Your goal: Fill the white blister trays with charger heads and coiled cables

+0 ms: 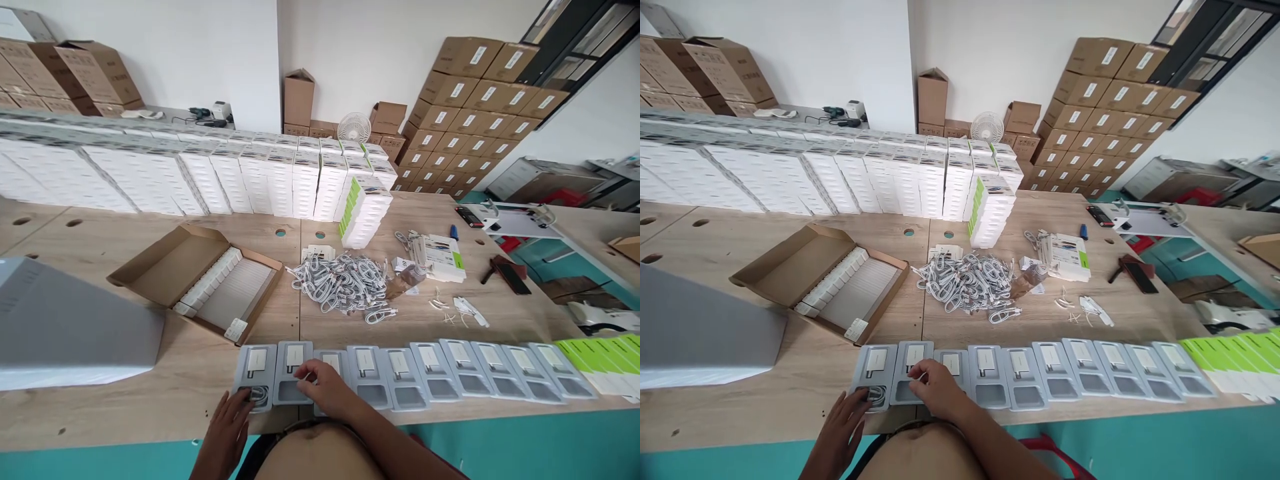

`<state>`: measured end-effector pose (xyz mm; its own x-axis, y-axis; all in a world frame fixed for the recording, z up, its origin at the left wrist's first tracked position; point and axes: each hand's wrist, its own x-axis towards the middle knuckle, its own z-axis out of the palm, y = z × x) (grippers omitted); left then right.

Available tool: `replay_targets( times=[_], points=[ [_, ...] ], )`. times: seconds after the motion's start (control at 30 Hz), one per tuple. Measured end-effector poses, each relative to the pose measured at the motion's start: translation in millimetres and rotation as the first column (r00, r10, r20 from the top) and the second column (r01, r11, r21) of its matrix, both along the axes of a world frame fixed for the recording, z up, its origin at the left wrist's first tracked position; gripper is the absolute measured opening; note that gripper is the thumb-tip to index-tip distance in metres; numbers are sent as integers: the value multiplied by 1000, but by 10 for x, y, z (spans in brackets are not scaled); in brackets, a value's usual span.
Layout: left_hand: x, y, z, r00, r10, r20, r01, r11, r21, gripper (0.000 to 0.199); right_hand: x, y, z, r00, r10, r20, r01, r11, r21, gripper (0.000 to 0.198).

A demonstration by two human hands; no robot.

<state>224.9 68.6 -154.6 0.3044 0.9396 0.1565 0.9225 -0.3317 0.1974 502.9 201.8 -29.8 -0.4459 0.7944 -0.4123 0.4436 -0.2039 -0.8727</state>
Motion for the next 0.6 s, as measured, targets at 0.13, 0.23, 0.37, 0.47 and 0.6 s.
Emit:
replay_targets(
  times=[0.13,0.23,0.37,0.47,0.6],
  points=[
    [48,17,6,998,23,-51,-25,999,-33,38,34,-8,12,1000,-9,14,9,1000,-9,23],
    [137,32,-23,994,74,-84,-77,996,-34,51,56,5,19,999,-31,27,31,1000,-1,23],
    [203,39,-114,987,128,-98,-130,991,-12,55,137,152,-48,996,-73,42,72,997,26,22],
    [149,40,-199,989,120,-89,-122,992,-12,52,279,420,-167,987,-141,78,138,990,40,23],
    [37,44,-252,988,140,59,-139,990,-15,48,477,881,-318,968,-226,106,228,974,-3,35]
  ],
)
